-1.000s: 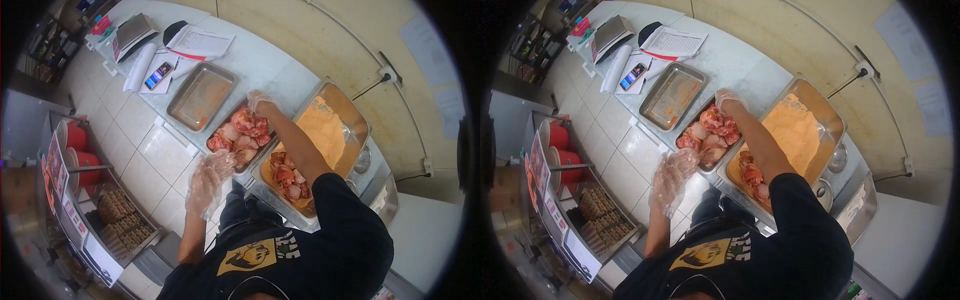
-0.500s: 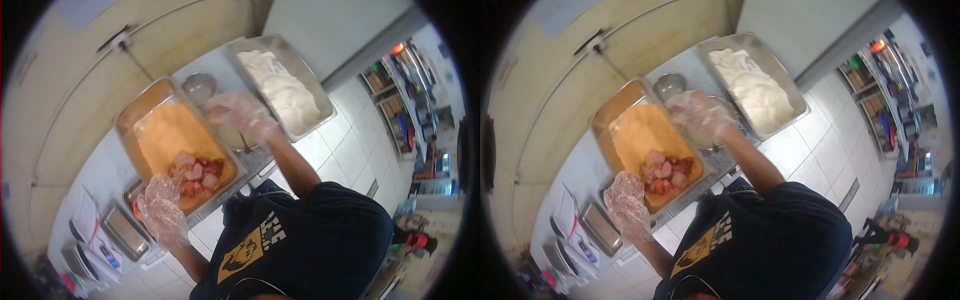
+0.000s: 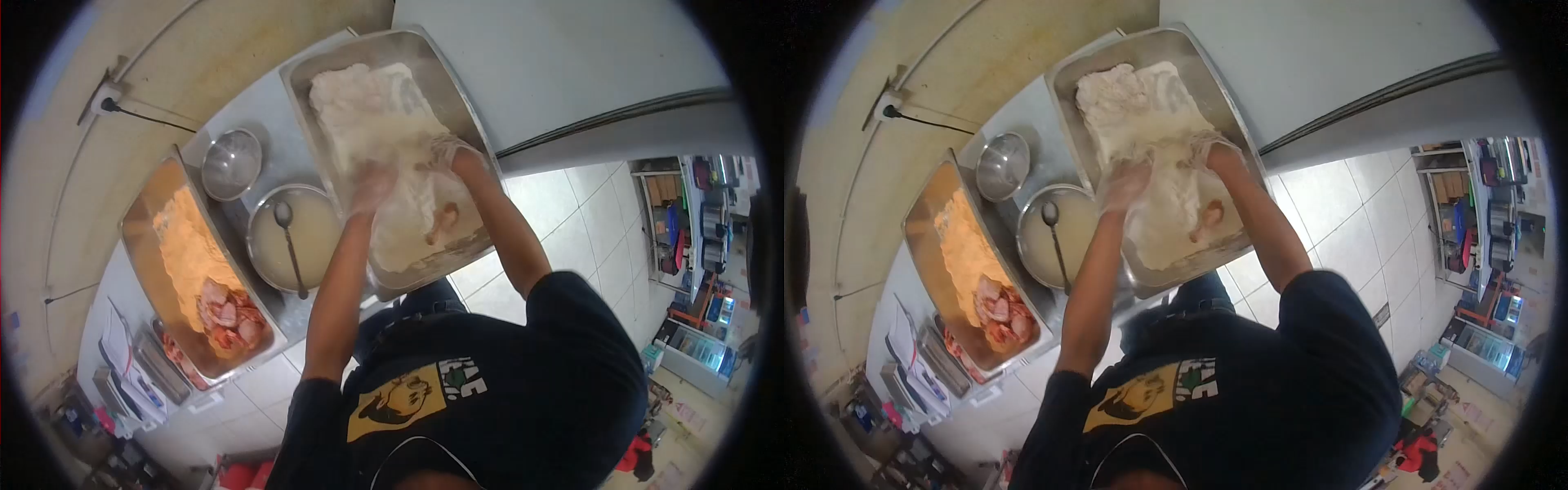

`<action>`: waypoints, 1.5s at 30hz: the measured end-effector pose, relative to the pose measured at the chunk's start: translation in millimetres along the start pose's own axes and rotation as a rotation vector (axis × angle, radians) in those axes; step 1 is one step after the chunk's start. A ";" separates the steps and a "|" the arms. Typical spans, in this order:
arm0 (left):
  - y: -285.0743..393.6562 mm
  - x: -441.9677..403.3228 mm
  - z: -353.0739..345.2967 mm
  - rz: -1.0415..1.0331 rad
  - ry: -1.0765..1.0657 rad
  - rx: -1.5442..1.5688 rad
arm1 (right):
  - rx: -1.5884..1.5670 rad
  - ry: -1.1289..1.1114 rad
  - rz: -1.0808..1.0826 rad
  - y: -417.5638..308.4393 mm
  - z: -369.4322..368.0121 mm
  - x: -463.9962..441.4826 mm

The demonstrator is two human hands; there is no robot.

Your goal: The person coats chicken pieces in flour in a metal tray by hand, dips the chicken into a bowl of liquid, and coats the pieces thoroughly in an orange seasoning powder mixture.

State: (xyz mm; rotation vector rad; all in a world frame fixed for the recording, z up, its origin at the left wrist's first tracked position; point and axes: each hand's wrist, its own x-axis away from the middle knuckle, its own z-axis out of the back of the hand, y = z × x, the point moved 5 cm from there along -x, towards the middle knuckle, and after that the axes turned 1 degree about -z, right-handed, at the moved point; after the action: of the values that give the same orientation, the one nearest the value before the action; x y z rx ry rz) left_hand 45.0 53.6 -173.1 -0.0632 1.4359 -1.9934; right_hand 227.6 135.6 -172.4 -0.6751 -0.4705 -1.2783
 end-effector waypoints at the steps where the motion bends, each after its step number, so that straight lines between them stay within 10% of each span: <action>1: 6.6 -17.2 -19.4 0.173 -0.300 0.337 | 0.001 -0.023 0.011 9.1 -31.1 -19.5; 4: 44.0 -30.5 -50.3 0.651 -1.047 1.169 | -0.013 0.718 0.187 31.0 -73.5 -62.2; 8: 133.2 -1.7 -49.8 0.325 -1.048 1.226 | -0.214 0.317 0.095 -5.1 -91.3 -47.3; 10: 164.0 9.6 -53.2 0.549 -0.934 1.587 | -0.320 0.158 0.088 -14.0 -95.8 -33.7; 17: 83.0 33.9 27.6 0.509 -0.814 1.745 | -0.225 -0.210 0.129 -9.4 -35.0 71.5; 20: 41.6 35.7 63.5 1.111 -1.178 1.899 | 0.080 -0.053 0.212 0.8 -91.3 79.5; 23: -6.1 -15.7 105.1 0.513 -1.600 1.299 | 0.236 0.171 0.300 -11.8 -127.8 67.5; 26: 15.9 0.7 93.6 0.825 -1.251 1.089 | 0.112 0.045 0.279 -28.1 -125.0 53.8; 32: 17.0 29.9 50.9 0.905 -1.297 1.885 | 0.035 -0.056 0.330 -34.9 -76.3 62.8; 34: 15.3 14.6 49.1 0.472 -1.248 1.374 | 0.177 -0.042 0.316 -47.2 -85.0 67.8; 37: 38.5 18.4 70.7 0.933 -0.674 0.682 | 0.547 0.370 0.232 -62.7 -137.5 51.3; 38: 32.5 15.1 66.9 0.937 -0.674 0.684 | 0.380 0.462 0.184 -58.3 -151.1 33.6; 40: 58.2 21.6 58.6 0.265 -1.138 1.006 | 0.204 0.530 0.142 -55.4 -153.3 27.5; 41: 69.1 33.0 64.6 0.026 -1.274 1.121 | 0.076 0.236 0.176 -53.9 -149.9 31.0; 43: 56.7 42.4 44.2 0.569 -1.255 1.639 | -0.049 -0.031 0.220 -56.1 -116.8 40.2; 45: 46.6 39.8 30.7 0.531 -1.256 1.574 | -0.182 -0.153 0.350 -44.8 -97.8 49.7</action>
State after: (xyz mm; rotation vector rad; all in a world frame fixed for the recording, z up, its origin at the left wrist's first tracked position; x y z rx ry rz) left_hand 49.3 -1.0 -214.2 -0.1598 -0.8892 -1.5026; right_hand 191.5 26.5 -201.3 -0.9679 -0.3435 -0.9483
